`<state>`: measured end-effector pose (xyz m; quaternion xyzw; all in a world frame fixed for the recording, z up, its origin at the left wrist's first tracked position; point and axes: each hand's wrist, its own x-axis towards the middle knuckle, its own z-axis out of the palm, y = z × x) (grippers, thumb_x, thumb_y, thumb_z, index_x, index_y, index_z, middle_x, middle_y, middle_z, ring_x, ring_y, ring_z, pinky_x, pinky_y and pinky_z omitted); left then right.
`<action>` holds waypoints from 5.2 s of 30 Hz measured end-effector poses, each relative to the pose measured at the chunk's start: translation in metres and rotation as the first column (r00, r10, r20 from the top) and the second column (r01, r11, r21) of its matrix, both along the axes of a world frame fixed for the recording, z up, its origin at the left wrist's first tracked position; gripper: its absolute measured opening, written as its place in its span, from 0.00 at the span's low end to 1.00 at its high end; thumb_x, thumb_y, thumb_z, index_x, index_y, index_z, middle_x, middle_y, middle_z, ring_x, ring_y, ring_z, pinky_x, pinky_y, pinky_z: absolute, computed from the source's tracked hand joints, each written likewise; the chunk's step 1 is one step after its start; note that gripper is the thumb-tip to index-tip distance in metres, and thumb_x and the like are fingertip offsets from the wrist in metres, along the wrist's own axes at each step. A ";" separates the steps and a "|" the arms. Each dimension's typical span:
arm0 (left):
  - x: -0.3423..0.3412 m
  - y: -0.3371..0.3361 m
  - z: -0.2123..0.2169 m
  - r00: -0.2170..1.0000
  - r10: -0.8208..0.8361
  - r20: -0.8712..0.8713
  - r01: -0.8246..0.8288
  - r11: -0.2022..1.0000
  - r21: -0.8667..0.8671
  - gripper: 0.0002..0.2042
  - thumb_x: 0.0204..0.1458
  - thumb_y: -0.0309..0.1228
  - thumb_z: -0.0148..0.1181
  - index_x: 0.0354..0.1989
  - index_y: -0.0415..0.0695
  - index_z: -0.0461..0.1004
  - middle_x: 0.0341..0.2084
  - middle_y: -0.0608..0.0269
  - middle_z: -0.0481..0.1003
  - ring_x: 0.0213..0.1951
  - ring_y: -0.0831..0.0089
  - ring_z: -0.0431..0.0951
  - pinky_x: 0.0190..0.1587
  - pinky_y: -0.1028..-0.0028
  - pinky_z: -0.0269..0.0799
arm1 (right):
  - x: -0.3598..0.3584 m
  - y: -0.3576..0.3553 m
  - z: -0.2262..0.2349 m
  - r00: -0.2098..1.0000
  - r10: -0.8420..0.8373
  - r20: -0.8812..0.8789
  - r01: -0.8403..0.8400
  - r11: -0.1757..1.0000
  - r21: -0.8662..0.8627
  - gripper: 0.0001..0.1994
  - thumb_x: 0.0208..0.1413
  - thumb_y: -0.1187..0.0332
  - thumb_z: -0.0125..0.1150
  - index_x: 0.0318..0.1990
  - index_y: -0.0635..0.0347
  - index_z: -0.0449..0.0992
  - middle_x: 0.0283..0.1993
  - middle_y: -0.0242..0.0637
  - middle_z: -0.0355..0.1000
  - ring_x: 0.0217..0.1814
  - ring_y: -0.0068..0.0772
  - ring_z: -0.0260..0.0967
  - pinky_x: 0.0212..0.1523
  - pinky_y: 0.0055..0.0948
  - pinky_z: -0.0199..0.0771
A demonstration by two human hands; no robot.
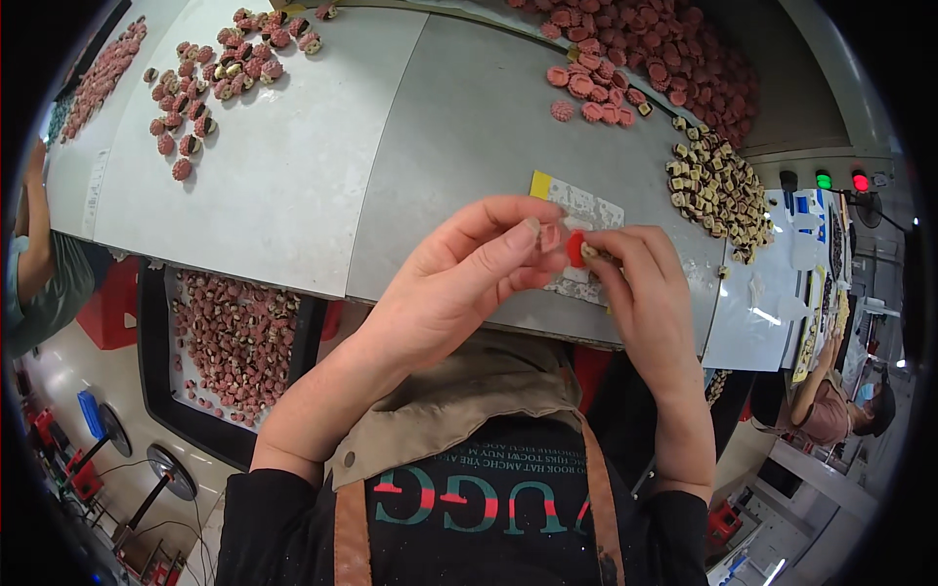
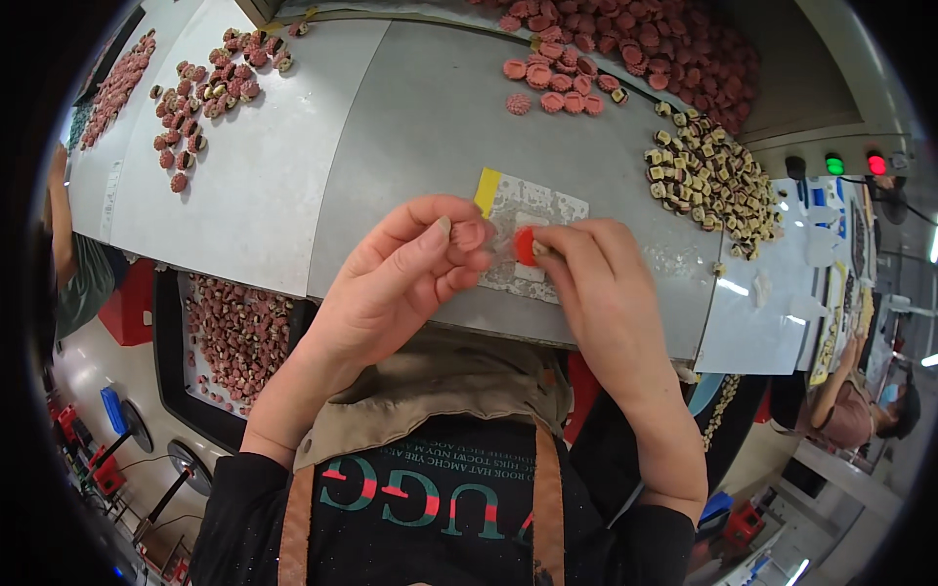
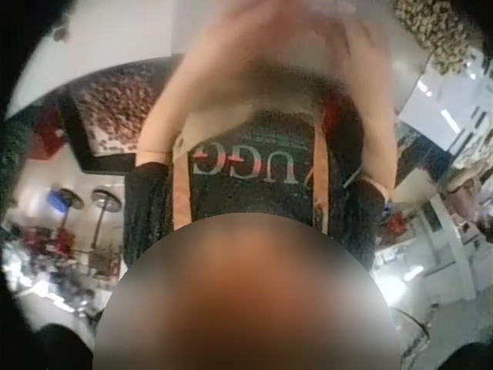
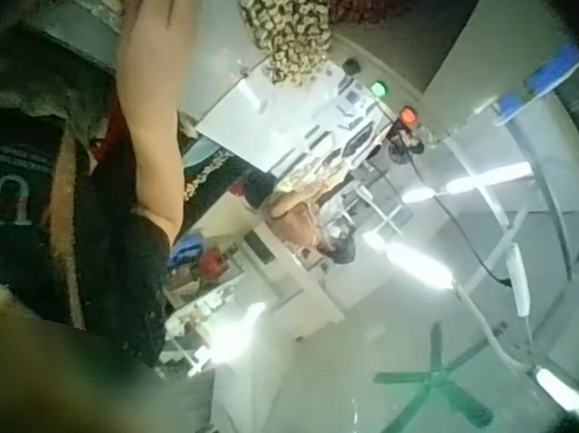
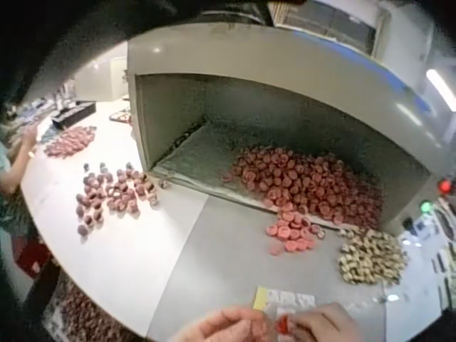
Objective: Assembling small metal and plastic components using glue on a factory workbench.
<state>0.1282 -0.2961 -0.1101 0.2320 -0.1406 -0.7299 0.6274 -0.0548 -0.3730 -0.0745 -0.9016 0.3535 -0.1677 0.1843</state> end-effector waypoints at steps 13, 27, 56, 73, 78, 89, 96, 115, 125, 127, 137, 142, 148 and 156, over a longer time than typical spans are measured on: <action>-0.001 0.002 0.001 0.998 -0.013 0.069 0.013 1.000 -0.011 0.15 0.60 0.31 0.49 0.54 0.40 0.65 0.41 0.68 0.69 0.41 0.80 0.70 0.45 0.79 0.65 | 0.002 -0.001 -0.010 0.998 0.023 0.056 -0.020 0.998 -0.062 0.10 0.47 0.80 0.59 0.38 0.64 0.73 0.36 0.40 0.67 0.36 0.37 0.68 0.35 0.30 0.70; -0.018 0.002 0.009 0.893 0.121 0.434 -0.095 0.992 -0.080 0.12 0.58 0.27 0.51 0.48 0.37 0.68 0.43 0.62 0.72 0.45 0.77 0.72 0.50 0.77 0.68 | 0.018 0.022 -0.005 0.889 -0.050 0.455 0.028 0.998 0.055 0.09 0.52 0.75 0.60 0.42 0.63 0.72 0.39 0.40 0.69 0.37 0.32 0.67 0.38 0.27 0.69; -0.041 0.011 -0.005 0.345 0.296 0.891 0.097 0.933 -0.347 0.22 0.49 0.20 0.60 0.54 0.39 0.64 0.39 0.57 0.75 0.39 0.75 0.77 0.43 0.76 0.74 | -0.016 0.023 -0.045 0.860 0.101 0.500 -0.059 0.993 -0.099 0.19 0.34 0.80 0.66 0.39 0.59 0.74 0.41 0.36 0.71 0.40 0.39 0.68 0.39 0.32 0.68; 0.179 -0.055 -0.013 -0.809 0.415 0.416 0.152 0.831 -0.534 0.07 0.39 0.28 0.61 0.29 0.45 0.72 0.37 0.61 0.72 0.46 0.63 0.72 0.48 0.66 0.68 | -0.018 0.045 -0.035 0.912 -0.042 0.408 0.083 0.993 -0.083 0.15 0.49 0.76 0.60 0.46 0.64 0.70 0.45 0.43 0.68 0.48 0.42 0.65 0.50 0.33 0.65; 0.227 -0.051 -0.009 -0.938 0.252 0.238 0.099 0.852 -0.514 0.11 0.45 0.27 0.57 0.39 0.44 0.72 0.46 0.60 0.70 0.53 0.62 0.67 0.57 0.62 0.59 | -0.018 0.030 -0.023 0.897 -0.096 0.431 0.064 0.994 0.087 0.13 0.47 0.77 0.59 0.42 0.63 0.72 0.43 0.42 0.68 0.46 0.42 0.66 0.49 0.33 0.65; 0.054 -0.151 0.008 -0.258 0.574 0.777 0.356 0.804 -0.476 0.09 0.49 0.29 0.57 0.38 0.43 0.71 0.34 0.59 0.70 0.40 0.58 0.70 0.40 0.65 0.68 | -0.065 -0.081 0.015 0.957 -0.232 0.174 0.250 0.964 -0.089 0.09 0.52 0.78 0.53 0.42 0.64 0.72 0.38 0.39 0.68 0.39 0.34 0.67 0.39 0.27 0.66; 0.042 -0.154 -0.002 -0.138 0.603 0.786 0.375 0.766 -0.522 0.09 0.49 0.25 0.56 0.39 0.40 0.70 0.34 0.57 0.69 0.36 0.59 0.71 0.37 0.66 0.69 | -0.048 -0.156 0.003 0.985 -0.099 -0.138 0.063 0.968 -0.244 0.10 0.49 0.74 0.58 0.40 0.64 0.72 0.34 0.44 0.69 0.38 0.44 0.68 0.39 0.34 0.67; -0.009 -0.017 0.015 0.885 -0.017 0.466 -0.002 0.999 0.041 0.13 0.56 0.27 0.53 0.49 0.37 0.69 0.32 0.68 0.71 0.33 0.82 0.71 0.38 0.81 0.67 | -0.065 -0.036 -0.025 0.973 -0.157 0.172 0.180 0.975 -0.129 0.10 0.48 0.75 0.62 0.39 0.62 0.70 0.35 0.38 0.64 0.31 0.30 0.64 0.32 0.25 0.65; -0.001 -0.012 0.001 0.997 -0.030 0.066 0.030 0.999 -0.010 0.17 0.61 0.29 0.44 0.58 0.37 0.61 0.43 0.62 0.71 0.41 0.79 0.71 0.43 0.79 0.67 | -0.066 -0.022 0.004 0.977 -0.214 -0.023 0.211 0.974 -0.077 0.09 0.52 0.76 0.58 0.41 0.65 0.71 0.36 0.40 0.69 0.32 0.32 0.68 0.32 0.26 0.68; -0.001 -0.012 -0.003 0.999 -0.039 0.034 0.041 0.996 -0.076 0.17 0.61 0.29 0.44 0.58 0.38 0.62 0.43 0.63 0.72 0.40 0.80 0.71 0.43 0.79 0.67 | -0.061 -0.022 0.006 0.975 -0.218 -0.049 0.213 0.973 -0.086 0.07 0.53 0.77 0.56 0.39 0.66 0.72 0.36 0.40 0.69 0.34 0.33 0.69 0.33 0.26 0.68; 0.003 -0.009 -0.003 0.996 -0.056 0.073 0.062 0.995 -0.080 0.16 0.60 0.29 0.48 0.55 0.40 0.64 0.42 0.65 0.72 0.42 0.80 0.72 0.48 0.78 0.68 | -0.012 -0.005 0.020 0.990 -0.093 0.105 0.072 0.980 0.187 0.10 0.48 0.79 0.57 0.40 0.63 0.73 0.37 0.37 0.69 0.35 0.31 0.68 0.35 0.26 0.67; -0.002 -0.009 0.004 0.987 0.003 0.164 0.000 1.000 -0.021 0.15 0.59 0.28 0.49 0.54 0.39 0.65 0.42 0.65 0.72 0.42 0.78 0.72 0.47 0.78 0.68 | 0.005 -0.007 0.004 0.998 0.050 -0.043 -0.052 0.997 -0.050 0.09 0.47 0.78 0.60 0.38 0.64 0.73 0.35 0.41 0.67 0.35 0.40 0.68 0.35 0.32 0.69; 0.002 -0.009 -0.002 0.989 -0.047 0.139 0.055 0.997 -0.057 0.15 0.59 0.29 0.50 0.54 0.39 0.65 0.43 0.65 0.72 0.44 0.77 0.73 0.47 0.78 0.68 | 0.002 -0.005 -0.002 0.998 0.062 -0.019 -0.064 0.991 -0.119 0.10 0.45 0.78 0.60 0.37 0.63 0.73 0.35 0.41 0.68 0.34 0.42 0.68 0.33 0.33 0.70; -0.005 -0.009 0.007 0.979 -0.018 0.204 0.025 0.999 -0.030 0.14 0.58 0.30 0.51 0.51 0.39 0.67 0.42 0.64 0.73 0.45 0.76 0.73 0.47 0.77 0.69 | -0.006 0.002 -0.015 0.915 -0.186 0.358 0.044 0.928 0.369 0.07 0.51 0.78 0.57 0.39 0.64 0.72 0.37 0.39 0.68 0.36 0.30 0.68 0.36 0.26 0.69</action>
